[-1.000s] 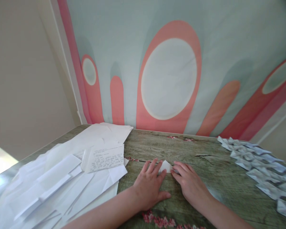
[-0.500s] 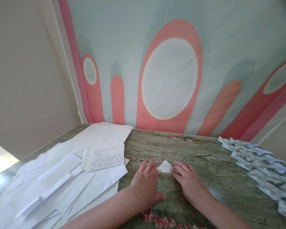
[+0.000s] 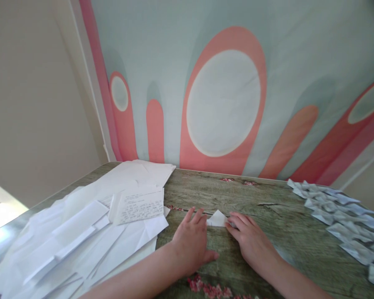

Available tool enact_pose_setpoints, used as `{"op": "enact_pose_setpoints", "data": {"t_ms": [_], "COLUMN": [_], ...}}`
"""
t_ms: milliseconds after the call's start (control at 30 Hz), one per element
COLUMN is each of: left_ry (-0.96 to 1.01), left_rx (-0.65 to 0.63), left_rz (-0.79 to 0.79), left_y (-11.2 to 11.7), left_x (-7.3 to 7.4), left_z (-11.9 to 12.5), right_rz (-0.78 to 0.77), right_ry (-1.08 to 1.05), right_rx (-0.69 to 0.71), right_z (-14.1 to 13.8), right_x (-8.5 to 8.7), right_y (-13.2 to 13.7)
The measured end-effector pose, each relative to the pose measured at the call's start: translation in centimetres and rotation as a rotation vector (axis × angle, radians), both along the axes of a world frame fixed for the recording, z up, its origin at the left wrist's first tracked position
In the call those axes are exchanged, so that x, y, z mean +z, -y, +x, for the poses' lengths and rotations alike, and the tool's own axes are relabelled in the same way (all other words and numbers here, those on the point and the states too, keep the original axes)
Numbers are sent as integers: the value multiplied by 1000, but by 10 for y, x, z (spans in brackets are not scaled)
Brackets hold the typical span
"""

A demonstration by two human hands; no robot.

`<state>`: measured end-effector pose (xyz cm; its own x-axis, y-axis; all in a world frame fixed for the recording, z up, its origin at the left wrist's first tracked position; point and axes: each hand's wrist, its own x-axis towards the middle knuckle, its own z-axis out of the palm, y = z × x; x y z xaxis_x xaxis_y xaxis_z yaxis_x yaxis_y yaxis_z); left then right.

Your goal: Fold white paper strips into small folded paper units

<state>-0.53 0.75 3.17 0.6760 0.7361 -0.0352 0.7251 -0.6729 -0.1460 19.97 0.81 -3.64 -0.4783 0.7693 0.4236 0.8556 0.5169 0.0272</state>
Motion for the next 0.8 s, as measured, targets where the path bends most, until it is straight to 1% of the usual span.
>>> {"op": "enact_pose_setpoints", "data": {"t_ms": [167,233,333,467,567,700,800], "left_ry": [93,155,228,259,253,288,305], "left_rx": [32,0,-68,-113,-125,-134,-118], "left_rz": [49,49,-2,-42,-46,-68,-97], "left_y": [-1,2,9,18,21,20,19], "left_x": [-10,-16,-24,-33,-34,-30,-28], "left_z": [6,8,13,20,22,18,16], "right_rz": [35,40,53,70,69,60,45], "right_ry": [5,11,14,9,9,-7,-9], "right_rx": [9,6,3,6,5,-1,4], "right_z": [0,1,1,0,0,1,1], "right_x": [-2,-3,-4,-5,-5,-7,-8], "right_y": [0,1,1,2,2,2,2]}}
